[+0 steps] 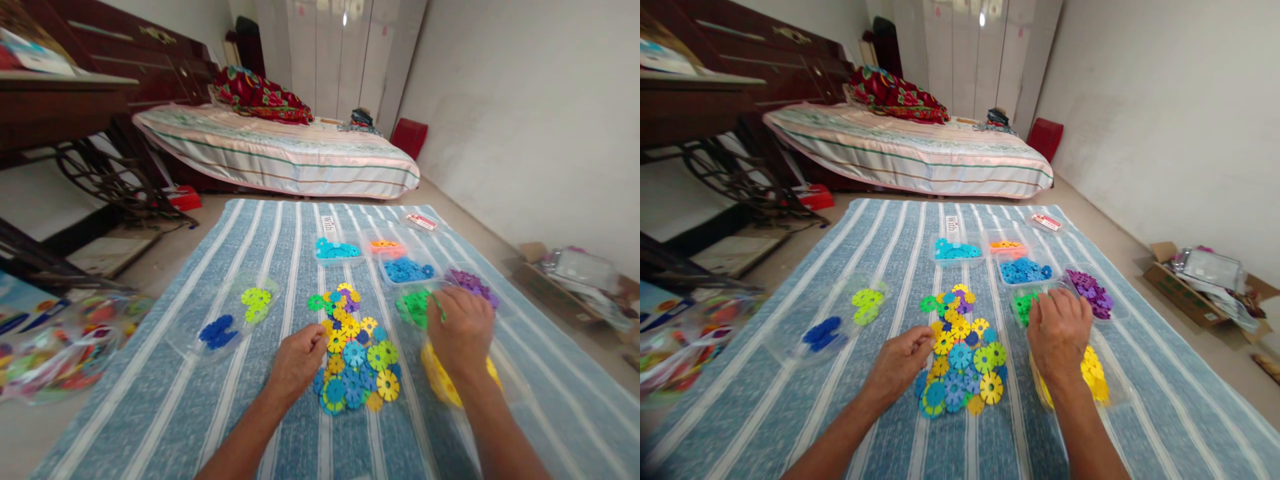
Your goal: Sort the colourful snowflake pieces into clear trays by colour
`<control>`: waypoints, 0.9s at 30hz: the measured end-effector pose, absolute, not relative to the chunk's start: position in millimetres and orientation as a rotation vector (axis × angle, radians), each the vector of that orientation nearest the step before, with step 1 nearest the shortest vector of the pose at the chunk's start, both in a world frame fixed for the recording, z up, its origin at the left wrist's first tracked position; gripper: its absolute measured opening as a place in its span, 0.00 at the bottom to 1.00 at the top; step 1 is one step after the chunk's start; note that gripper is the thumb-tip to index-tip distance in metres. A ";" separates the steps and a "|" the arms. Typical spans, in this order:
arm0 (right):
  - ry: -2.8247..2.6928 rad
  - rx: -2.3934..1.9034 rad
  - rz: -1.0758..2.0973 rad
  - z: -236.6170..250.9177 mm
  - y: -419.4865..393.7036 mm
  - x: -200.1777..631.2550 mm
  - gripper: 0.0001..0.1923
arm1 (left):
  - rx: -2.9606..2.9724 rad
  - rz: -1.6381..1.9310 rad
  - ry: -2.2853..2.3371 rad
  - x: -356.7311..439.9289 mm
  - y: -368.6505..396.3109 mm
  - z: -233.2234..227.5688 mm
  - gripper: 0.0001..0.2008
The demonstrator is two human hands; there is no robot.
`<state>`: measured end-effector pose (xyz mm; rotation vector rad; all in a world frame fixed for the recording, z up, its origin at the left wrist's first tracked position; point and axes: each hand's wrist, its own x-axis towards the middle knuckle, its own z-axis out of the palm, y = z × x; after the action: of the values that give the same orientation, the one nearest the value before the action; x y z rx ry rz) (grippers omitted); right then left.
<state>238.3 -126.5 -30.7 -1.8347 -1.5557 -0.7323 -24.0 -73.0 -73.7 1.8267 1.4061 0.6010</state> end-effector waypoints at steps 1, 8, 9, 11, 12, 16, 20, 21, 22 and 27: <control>-1.554 -1.830 -0.724 -31.1 -128.3 241.8 0.08 | 1.834 0.591 1.407 -23.9 -73.0 -73.5 0.13; -1.977 -1.631 -0.289 -57.6 -127.9 200.1 0.11 | 1.865 0.576 1.404 -23.5 -72.5 -73.0 0.12; -2.032 -1.657 -0.241 -60.2 -126.5 192.3 0.10 | 1.860 0.579 1.400 -23.4 -72.6 -72.7 0.12; -2.099 -1.747 -0.157 -63.0 -123.3 179.9 0.08 | 1.838 0.585 1.392 -23.1 -73.0 -72.1 0.12; -2.114 -1.799 -0.119 -63.7 -121.6 175.6 0.07 | 1.826 0.587 1.389 -23.0 -73.2 -71.7 0.12; -2.147 -1.920 -0.033 -65.7 -115.5 168.9 0.05 | 1.812 0.593 1.371 -23.1 -74.0 -70.6 0.12; -2.144 -1.926 0.020 -67.2 -112.1 170.2 0.05 | 1.834 0.597 1.375 -23.6 -73.7 -71.5 0.12; -2.132 -1.919 0.036 -67.2 -111.6 170.7 0.04 | 1.838 0.596 1.377 -23.8 -73.4 -72.1 0.12; -2.116 -1.911 0.053 -67.1 -111.2 171.2 0.04 | 1.841 0.592 1.375 -23.9 -73.1 -72.7 0.12; -2.026 -1.862 0.116 -64.7 -111.7 174.4 0.06 | 1.834 0.584 1.384 -24.6 -72.1 -74.6 0.12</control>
<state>174.4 -111.7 -64.7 -1.8623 -2.0256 0.1157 -24.6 -72.1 -74.6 1.8345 1.3843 0.5837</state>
